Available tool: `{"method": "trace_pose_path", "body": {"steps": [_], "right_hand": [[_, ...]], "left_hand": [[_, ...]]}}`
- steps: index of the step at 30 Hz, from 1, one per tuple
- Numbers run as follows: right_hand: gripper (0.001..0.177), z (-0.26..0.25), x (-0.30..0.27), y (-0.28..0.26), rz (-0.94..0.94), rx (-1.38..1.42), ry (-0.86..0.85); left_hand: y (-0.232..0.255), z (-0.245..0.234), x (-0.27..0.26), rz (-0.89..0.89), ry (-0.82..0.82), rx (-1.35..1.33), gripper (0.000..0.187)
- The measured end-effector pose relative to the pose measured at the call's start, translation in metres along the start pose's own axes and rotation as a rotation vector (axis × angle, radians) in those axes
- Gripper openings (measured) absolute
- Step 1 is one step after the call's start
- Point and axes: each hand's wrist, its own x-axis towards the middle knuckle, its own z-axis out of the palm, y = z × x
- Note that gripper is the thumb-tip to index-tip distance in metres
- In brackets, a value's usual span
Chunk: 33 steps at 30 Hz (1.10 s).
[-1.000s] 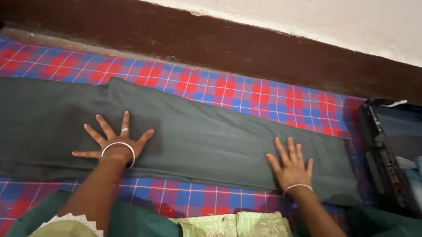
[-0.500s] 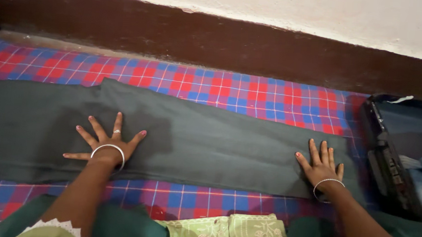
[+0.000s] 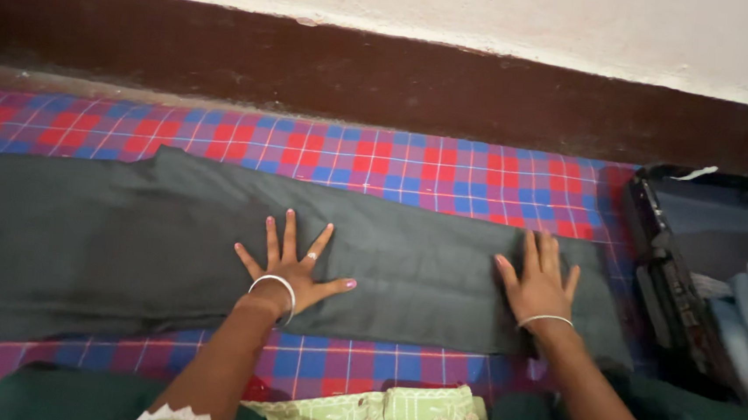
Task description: The person folds a pair of grey trousers on a bed by hand, smoothing the fabric, and places the folded trousers into an open suitcase alongside other garments.
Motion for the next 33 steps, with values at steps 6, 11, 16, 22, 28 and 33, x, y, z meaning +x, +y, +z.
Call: {"method": "trace_pose_path", "body": {"steps": [6,11,16,22,28,33], "right_hand": [[0.077,0.004,-0.018,-0.088,-0.519,0.189,0.002],[0.081,-0.001,-0.023,-0.081,-0.484,0.027,-0.042],[0.084,0.003,-0.005,-0.054,-0.348,0.004,-0.032],[0.089,0.005,0.01,-0.015,-0.237,-0.005,-0.035],[0.094,0.0,0.029,0.028,-0.047,-0.08,-0.099],[0.096,-0.003,0.027,0.024,0.068,-0.114,-0.153]], "left_hand": [[-0.001,0.001,0.002,0.013,-0.019,0.029,0.125],[-0.004,0.011,0.005,0.015,0.066,0.072,0.124],[-0.007,0.024,0.0,0.088,0.213,0.179,0.11],[-0.007,0.024,0.002,0.096,0.241,0.173,0.107],[-0.009,0.022,0.004,0.089,0.189,0.154,0.109],[-0.008,0.019,0.005,0.088,0.147,0.141,0.11]]}}
